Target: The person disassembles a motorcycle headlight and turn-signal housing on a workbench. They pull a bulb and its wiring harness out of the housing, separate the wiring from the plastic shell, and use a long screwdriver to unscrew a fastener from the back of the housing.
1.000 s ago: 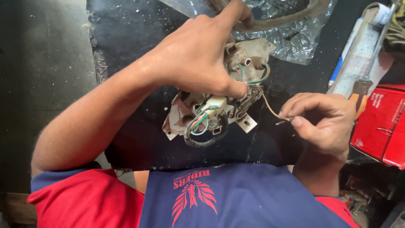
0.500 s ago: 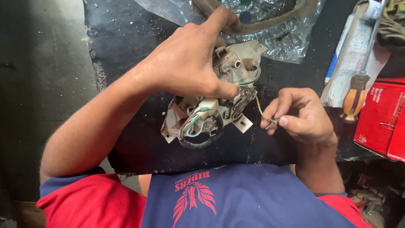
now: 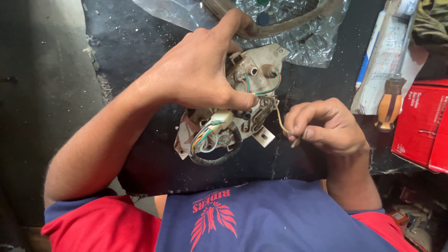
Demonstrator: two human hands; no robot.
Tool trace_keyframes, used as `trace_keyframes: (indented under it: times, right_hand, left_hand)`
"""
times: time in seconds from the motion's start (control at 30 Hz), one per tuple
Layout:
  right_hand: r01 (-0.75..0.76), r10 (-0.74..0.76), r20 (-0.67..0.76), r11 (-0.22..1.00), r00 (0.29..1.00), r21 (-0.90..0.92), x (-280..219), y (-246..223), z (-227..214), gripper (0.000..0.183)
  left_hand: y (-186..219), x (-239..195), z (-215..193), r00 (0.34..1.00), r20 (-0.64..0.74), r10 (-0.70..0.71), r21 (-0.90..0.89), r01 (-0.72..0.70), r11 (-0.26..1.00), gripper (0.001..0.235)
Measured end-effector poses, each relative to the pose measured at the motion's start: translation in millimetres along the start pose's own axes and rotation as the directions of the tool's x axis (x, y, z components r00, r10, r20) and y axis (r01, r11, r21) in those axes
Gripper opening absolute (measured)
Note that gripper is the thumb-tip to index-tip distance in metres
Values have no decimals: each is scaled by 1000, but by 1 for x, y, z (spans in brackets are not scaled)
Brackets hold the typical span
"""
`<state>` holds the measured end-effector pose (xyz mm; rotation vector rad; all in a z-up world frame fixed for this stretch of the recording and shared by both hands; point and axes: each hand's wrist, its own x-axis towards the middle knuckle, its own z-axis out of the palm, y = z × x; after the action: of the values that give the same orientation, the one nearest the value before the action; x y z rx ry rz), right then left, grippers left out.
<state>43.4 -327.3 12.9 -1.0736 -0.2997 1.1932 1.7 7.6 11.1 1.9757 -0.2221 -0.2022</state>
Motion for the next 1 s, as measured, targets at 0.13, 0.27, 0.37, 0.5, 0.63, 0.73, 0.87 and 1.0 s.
trace_keyframes:
  times: [0.13, 0.27, 0.37, 0.5, 0.63, 0.73, 0.87, 1.0]
  right_hand:
    - [-26, 28, 36, 999, 999, -41, 3, -2, -2, 16]
    - [-26, 44, 89, 980, 995, -198, 11, -9, -11, 14]
    - [0, 53, 137, 931, 989, -364, 24, -21, -4, 13]
    - [0, 137, 175, 785, 975, -619, 45, -43, 23, 12]
    - [44, 164, 182, 614, 970, -788, 57, -66, 49, 13]
    - [132, 156, 242, 511, 958, -849, 51, -82, 55, 12]
    - [198, -85, 185, 598, 979, -776, 24, -79, 43, 15]
    - [325, -425, -13, 712, 905, -622, 16, -56, 24, 15]
  left_hand:
    - [0, 1, 0, 1000, 10, -15, -21, 15, 1000, 92]
    - [0, 0, 1, 1000, -4, -2, -1, 2, 1000, 93]
    - [2, 0, -1, 1000, -1, -5, 4, 5, 1000, 93]
    - [2, 1, -1, 999, 24, -32, 6, 32, 999, 92]
    - [2, 1, -2, 1000, 0, 5, 9, -5, 1000, 95]
    - [7, 1, -5, 999, 20, -47, 1, 47, 999, 92]
    - [7, 1, -6, 997, 42, -67, -2, 67, 998, 94]
    - [10, 3, -9, 995, 57, -78, 16, 77, 997, 94]
